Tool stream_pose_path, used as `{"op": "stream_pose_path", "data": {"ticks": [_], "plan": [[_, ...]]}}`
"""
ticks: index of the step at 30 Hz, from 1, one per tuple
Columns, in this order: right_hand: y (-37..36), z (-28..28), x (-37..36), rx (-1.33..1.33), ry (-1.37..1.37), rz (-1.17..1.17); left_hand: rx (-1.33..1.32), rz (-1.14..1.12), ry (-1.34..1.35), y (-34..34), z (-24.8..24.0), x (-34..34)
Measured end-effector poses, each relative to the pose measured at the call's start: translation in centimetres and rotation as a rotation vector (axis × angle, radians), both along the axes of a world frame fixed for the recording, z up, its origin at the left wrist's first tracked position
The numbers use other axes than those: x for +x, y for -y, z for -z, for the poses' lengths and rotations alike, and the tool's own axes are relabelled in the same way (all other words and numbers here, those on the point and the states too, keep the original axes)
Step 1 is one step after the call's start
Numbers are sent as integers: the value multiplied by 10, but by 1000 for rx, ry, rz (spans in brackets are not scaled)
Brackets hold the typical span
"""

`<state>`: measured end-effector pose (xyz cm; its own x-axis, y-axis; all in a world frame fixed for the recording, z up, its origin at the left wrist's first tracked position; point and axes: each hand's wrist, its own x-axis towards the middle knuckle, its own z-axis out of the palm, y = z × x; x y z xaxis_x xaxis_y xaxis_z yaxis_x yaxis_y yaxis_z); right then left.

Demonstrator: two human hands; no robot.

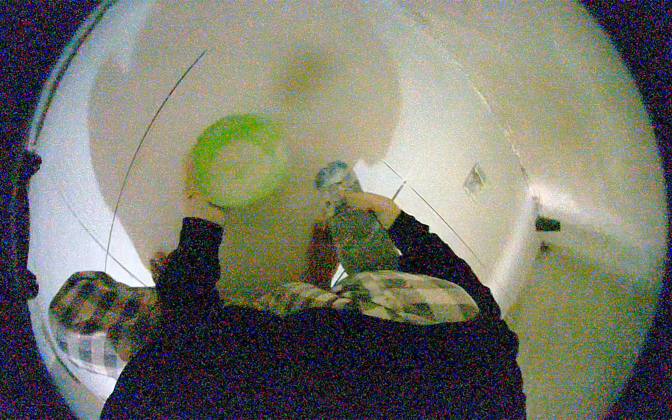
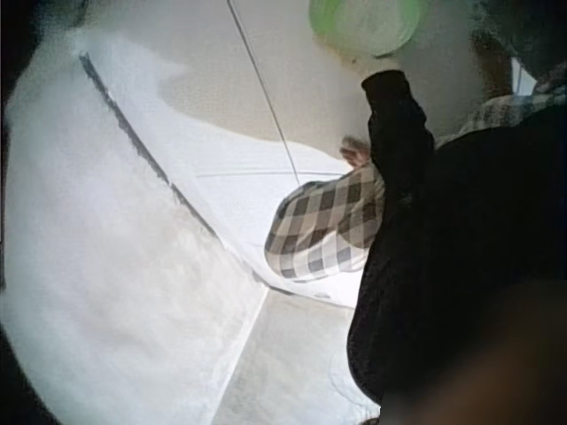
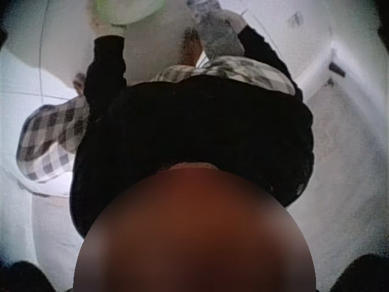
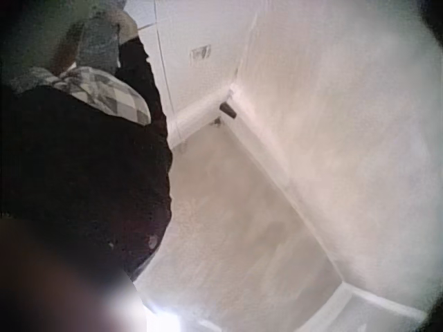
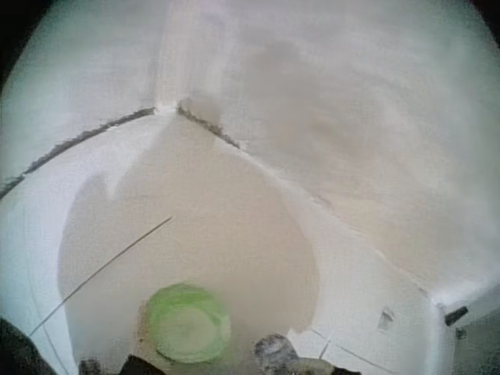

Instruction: The person sits on a tiled floor and repeatedly dips a cloth into a green bowl of liquid, then wipes the floor surface. The person moves the bowl slightly and continues wiping different areas of the floor.

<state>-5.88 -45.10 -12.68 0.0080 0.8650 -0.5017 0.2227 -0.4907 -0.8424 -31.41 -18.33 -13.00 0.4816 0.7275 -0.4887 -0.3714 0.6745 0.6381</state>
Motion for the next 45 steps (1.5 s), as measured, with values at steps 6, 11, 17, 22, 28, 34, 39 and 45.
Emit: {"op": "stream_pose_path", "data": {"ticks": [6,11,17,22,28,34,39,45], "plan": [[1,-11,-9,42,155,-42,17,43,-2,6,4,4],[-17,-20,-11,-132,-241,50,-132,13,104,4,14,3],[-38,-11,-21,-197,-784,-3,-134,49,93,-1,28,8],[-41,-40,-49,-230,-941,-184,-87,39,38,9,28,16],[-28,-68,-49,-411,-836,170,-68,29,5,14,30,27],[-53,-75,-16,-140,203,-7,1004,444,-770,11,31,22],[-95,-98,4,393,921,-603,1356,425,-955,29,5,40],[-141,-80,-23,198,1051,-762,1299,349,-895,34,-16,55]]}}
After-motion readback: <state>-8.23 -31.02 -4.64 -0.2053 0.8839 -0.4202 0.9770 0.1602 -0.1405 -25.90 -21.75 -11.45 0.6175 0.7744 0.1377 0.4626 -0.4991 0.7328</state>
